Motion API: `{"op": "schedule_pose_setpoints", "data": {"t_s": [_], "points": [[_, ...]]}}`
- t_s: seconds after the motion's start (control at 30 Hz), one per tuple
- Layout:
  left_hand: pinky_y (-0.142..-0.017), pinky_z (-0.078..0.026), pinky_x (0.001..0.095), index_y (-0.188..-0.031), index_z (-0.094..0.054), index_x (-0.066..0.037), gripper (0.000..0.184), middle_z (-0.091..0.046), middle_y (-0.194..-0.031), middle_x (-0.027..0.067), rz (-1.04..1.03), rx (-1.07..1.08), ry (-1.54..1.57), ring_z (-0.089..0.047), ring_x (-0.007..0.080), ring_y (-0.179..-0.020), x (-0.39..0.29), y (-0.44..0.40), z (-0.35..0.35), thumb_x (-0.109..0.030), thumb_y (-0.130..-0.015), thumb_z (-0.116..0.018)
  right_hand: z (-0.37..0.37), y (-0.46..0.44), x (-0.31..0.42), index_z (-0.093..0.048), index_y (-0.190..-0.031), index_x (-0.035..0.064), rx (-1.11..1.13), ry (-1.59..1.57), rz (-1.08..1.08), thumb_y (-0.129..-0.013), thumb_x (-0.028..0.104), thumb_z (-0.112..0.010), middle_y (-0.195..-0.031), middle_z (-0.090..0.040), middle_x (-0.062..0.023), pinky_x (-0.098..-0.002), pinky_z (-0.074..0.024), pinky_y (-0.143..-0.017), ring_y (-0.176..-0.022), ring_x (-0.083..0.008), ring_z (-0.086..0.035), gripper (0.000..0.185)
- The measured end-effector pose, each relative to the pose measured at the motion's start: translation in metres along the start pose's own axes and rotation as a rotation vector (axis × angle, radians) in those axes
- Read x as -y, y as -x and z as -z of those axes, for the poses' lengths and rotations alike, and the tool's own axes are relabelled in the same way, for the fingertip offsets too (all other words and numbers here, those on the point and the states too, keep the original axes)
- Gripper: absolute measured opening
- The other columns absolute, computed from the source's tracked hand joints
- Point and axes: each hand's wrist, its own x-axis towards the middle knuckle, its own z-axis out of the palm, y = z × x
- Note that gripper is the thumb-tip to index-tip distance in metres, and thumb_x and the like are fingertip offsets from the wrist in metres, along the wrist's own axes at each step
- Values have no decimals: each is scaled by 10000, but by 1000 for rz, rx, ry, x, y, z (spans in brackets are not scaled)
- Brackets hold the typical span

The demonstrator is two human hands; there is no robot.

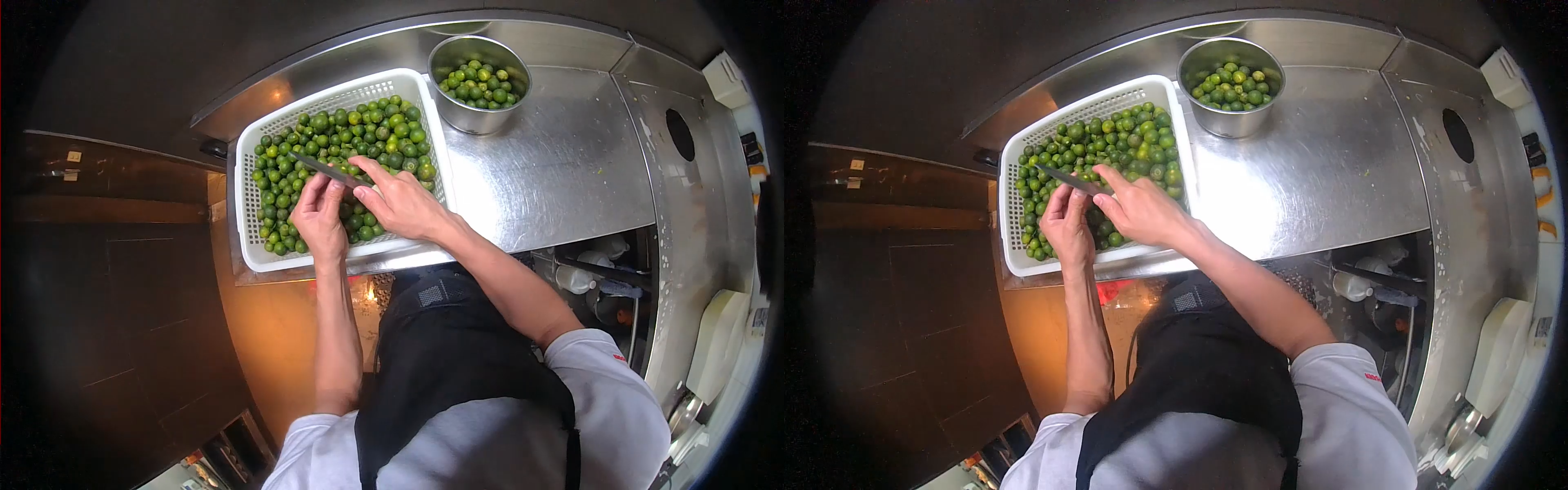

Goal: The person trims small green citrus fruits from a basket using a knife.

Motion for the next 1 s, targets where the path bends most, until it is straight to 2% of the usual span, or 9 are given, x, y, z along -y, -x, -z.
{"op": "schedule_pose_setpoints", "data": {"t_s": [0.3,0.4,0.5,0.6,0.7,0.77,0.87,0.93,1.0], "points": [[-809,-526,259,-1127,-628,75,286,-661,-1016,99,21,-25,57,-630,123,-875,-1,1,-2,2,-858,-689,4,0,0,-465,-1285,55,-41,-91,71,-967,248,-480,-661,-592,-206,-473,-445,-621,-645,-418,-610,373],[-821,-517,250,-1120,-641,64,283,-661,-1029,92,15,5,6,-621,118,-898,-1,1,-1,17,-847,-696,3,-1,-1,-485,-1236,37,-52,-96,59,-973,249,-477,-644,-580,-186,-445,-442,-593,-600,-359,-601,338],[-829,-508,240,-1113,-654,52,279,-661,-1044,78,-17,28,-46,-614,114,-909,-3,3,-6,21,-840,-702,2,-4,-4,-499,-1194,22,-75,-178,39,-988,252,-467,-618,-570,-124,-389,-428,-556,-546,-234,-572,311],[-829,-508,238,-1117,-657,48,282,-659,-1056,75,8,27,-40,-613,113,-910,-7,3,-8,21,-840,-702,6,-5,-2,-486,-1205,33,26,-350,-73,-1012,271,-439,-602,-524,-53,-298,-385,-474,-493,-116,-482,310],[-817,-524,251,-1140,-641,47,289,-656,-1052,90,66,26,-4,-624,125,-912,-6,1,-7,8,-858,-684,11,-6,-1,-455,-1247,60,167,-738,-272,-1026,305,-412,-615,-482,-4,-230,-330,-411,-455,-71,-417,333],[-804,-541,266,-1159,-622,46,289,-654,-1035,99,108,21,53,-638,144,-908,-8,2,-9,-3,-877,-662,16,-5,1,-435,-1259,66,197,-860,-321,-1030,320,-399,-625,-475,-7,-213,-311,-385,-438,-65,-394,344],[-764,-563,280,-1184,-573,51,298,-636,-1025,106,125,-196,140,-645,169,-905,-15,-2,-9,-20,-901,-631,17,-8,-4,-423,-1259,64,140,-1001,-394,-1030,335,-385,-632,-477,-13,-217,-305,-370,-421,-70,-383,357],[-729,-570,271,-1196,-528,49,313,-592,-1073,122,-56,-343,68,-624,176,-921,-24,-8,-4,-24,-905,-616,18,-8,-7,-418,-1257,59,23,-1032,-477,-1030,339,-378,-636,-481,-17,-228,-307,-367,-416,-75,-381,363],[-746,-572,278,-1199,-533,35,311,-588,-1106,129,-270,-375,-56,-627,188,-966,-38,-19,-7,-15,-903,-613,18,-9,-8,-411,-1259,56,-124,-1008,-597,-1030,341,-371,-641,-482,-21,-237,-306,-365,-414,-79,-376,368]]}}
